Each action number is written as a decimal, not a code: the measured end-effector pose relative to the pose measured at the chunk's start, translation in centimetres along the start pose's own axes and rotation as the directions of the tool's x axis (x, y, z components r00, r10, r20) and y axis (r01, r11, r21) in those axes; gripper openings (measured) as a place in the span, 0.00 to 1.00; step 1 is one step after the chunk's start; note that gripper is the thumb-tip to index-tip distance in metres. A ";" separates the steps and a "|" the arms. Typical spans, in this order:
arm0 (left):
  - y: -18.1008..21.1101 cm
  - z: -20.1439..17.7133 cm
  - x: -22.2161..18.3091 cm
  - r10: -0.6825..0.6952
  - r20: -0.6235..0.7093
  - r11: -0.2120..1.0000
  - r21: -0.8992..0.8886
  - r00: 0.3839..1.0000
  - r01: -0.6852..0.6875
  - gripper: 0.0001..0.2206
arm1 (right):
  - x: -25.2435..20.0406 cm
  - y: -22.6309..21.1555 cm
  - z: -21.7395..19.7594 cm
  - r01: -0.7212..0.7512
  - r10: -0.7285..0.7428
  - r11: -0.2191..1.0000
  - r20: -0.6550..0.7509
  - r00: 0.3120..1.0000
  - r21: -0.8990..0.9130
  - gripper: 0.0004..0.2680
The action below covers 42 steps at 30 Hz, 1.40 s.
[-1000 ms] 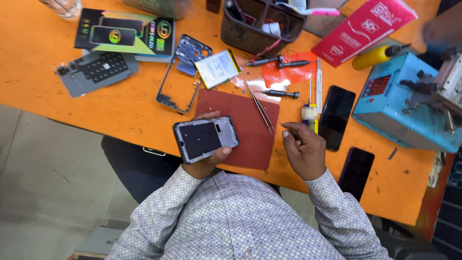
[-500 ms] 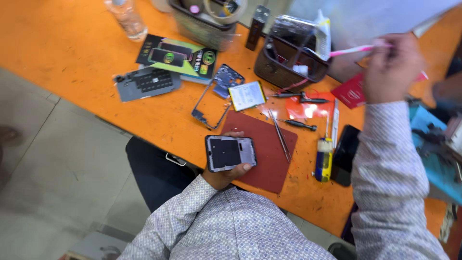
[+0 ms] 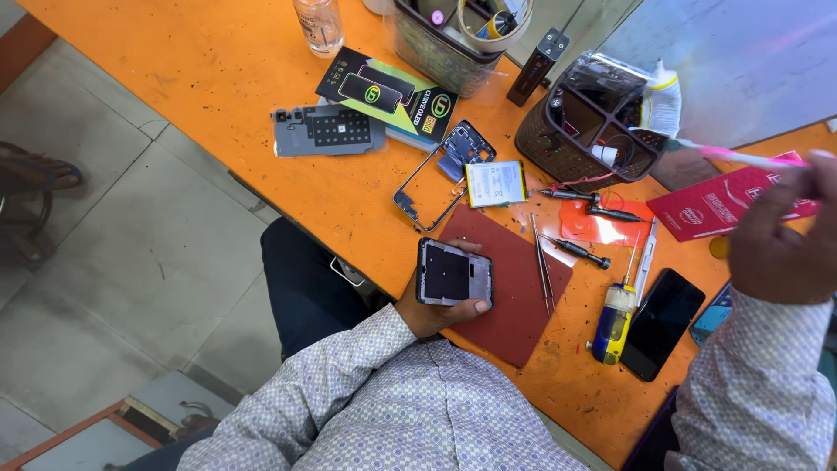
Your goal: The person cleans the internal frame of a mobile phone using a metal tool and a brush, then peels a protective film off a replacement screen component.
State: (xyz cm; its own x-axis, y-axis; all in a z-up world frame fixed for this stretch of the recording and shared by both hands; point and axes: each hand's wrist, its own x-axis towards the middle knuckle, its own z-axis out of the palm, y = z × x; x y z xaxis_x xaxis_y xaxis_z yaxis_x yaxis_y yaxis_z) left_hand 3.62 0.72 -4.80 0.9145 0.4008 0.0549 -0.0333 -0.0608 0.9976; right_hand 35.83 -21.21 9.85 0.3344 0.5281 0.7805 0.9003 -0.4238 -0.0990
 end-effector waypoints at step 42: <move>-3.1 -11.1 0.5 0.354 -0.481 0.812 -0.267 0.802 -0.519 0.32 | 27.6 -36.8 33.6 -0.356 -0.380 0.346 0.477 0.793 0.868 0.08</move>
State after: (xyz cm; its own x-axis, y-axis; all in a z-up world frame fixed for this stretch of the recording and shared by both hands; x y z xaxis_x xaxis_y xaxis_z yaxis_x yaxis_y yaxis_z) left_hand -0.24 11.23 -7.37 0.5281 0.7395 0.4174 -0.6091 -0.0127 0.7930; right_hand 21.32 33.67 14.26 0.0559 0.9305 0.3621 0.4346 0.3038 -0.8478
